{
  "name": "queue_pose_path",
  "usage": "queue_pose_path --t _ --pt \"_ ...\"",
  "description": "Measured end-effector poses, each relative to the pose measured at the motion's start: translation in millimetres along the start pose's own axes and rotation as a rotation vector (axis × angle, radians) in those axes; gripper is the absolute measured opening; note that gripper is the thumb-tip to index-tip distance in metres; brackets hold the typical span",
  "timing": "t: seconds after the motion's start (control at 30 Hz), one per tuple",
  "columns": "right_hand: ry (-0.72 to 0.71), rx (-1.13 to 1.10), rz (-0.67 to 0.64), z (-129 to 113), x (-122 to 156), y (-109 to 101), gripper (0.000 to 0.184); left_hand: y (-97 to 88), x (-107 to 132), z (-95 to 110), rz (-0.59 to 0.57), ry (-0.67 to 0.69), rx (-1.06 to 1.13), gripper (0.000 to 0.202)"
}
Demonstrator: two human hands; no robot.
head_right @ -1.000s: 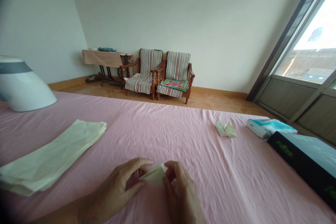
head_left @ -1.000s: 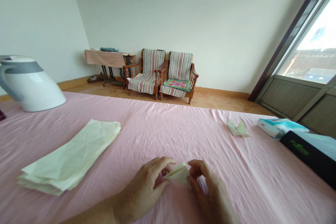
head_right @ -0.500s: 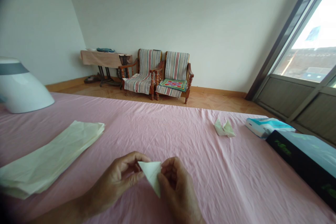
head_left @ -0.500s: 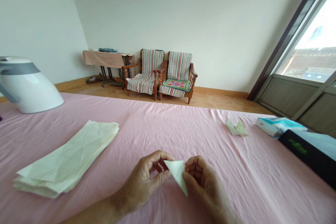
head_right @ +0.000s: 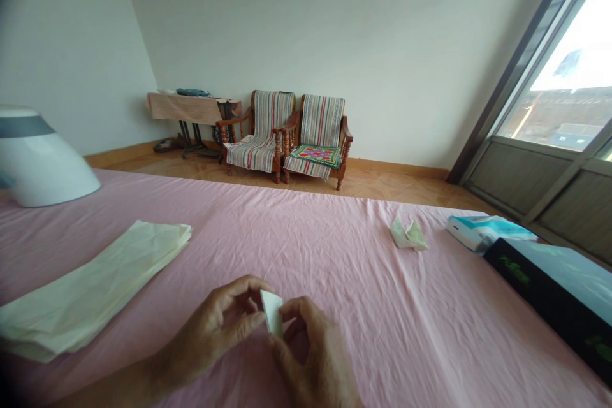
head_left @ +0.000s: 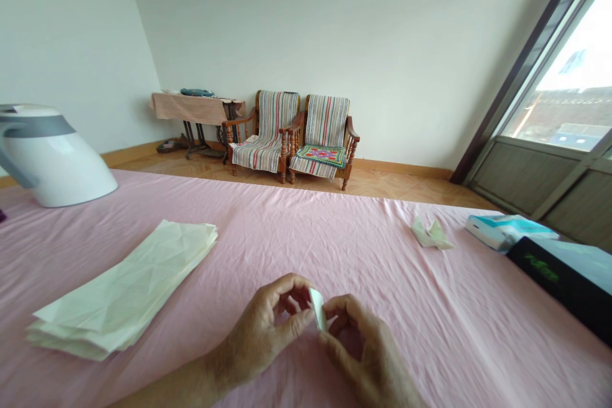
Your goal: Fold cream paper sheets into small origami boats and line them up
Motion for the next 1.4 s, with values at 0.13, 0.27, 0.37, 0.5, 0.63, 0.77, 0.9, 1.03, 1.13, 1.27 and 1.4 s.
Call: queue_pose_path --t 0.13,0.27,0.37,0.5,0.63,0.77,0.9,1.03,1.13,1.27,1.4 --pt "-0.067 0.023 0.032 -1 -1 1 0.017 6.0 -1 2 -0.017 0.015 0.032 0.019" --pt "-0.087 0.075 0.072 1 -1 -1 0.013 10.3 -3 -1 -0.015 0.006 0.033 0.018" --pt "-0.103 0.146 0.107 3 -1 -3 0.012 11.8 -5 -5 -0.014 -0.034 0.042 0.016" --pt "-0.082 0.285 0.158 5 0 -5 0.013 13.4 -6 -7 -0.034 -0.051 0.076 0.015" --pt "-0.083 0.429 0.169 4 -2 -6 0.014 15.3 -8 -9 -0.045 -0.047 0.106 0.014" --pt "-0.145 0.554 0.133 3 -4 -5 0.012 18.1 -7 -14 -0.038 -0.06 0.109 0.015" --pt "-0.128 0.572 0.159 7 -4 -7 0.006 20.9 -7 -16 -0.045 -0.038 0.1 0.017" --pt "-0.159 0.534 0.147 10 -2 -6 0.018 20.1 -10 -17 -0.015 -0.072 0.074 0.018" --pt "-0.186 0.52 0.19 11 -1 -7 0.022 18.8 -14 -18 0.001 -0.109 0.026 0.02" --pt "-0.186 0.502 0.166 11 -2 -7 0.018 19.3 -16 -22 -0.012 -0.14 0.052 0.022" --pt "-0.132 0.505 0.125 12 -5 -9 0.014 20.8 -16 -24 -0.041 -0.142 0.085 0.023"
Point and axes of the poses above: each hand's wrist, its own x-axis away from the middle knuckle, its own y-axis out of the palm, z = x × y, the point moved 4 cm from there along -x, towards the middle knuckle, and after that the axes turned 4 degrees about -x, right-handed, at the moved point
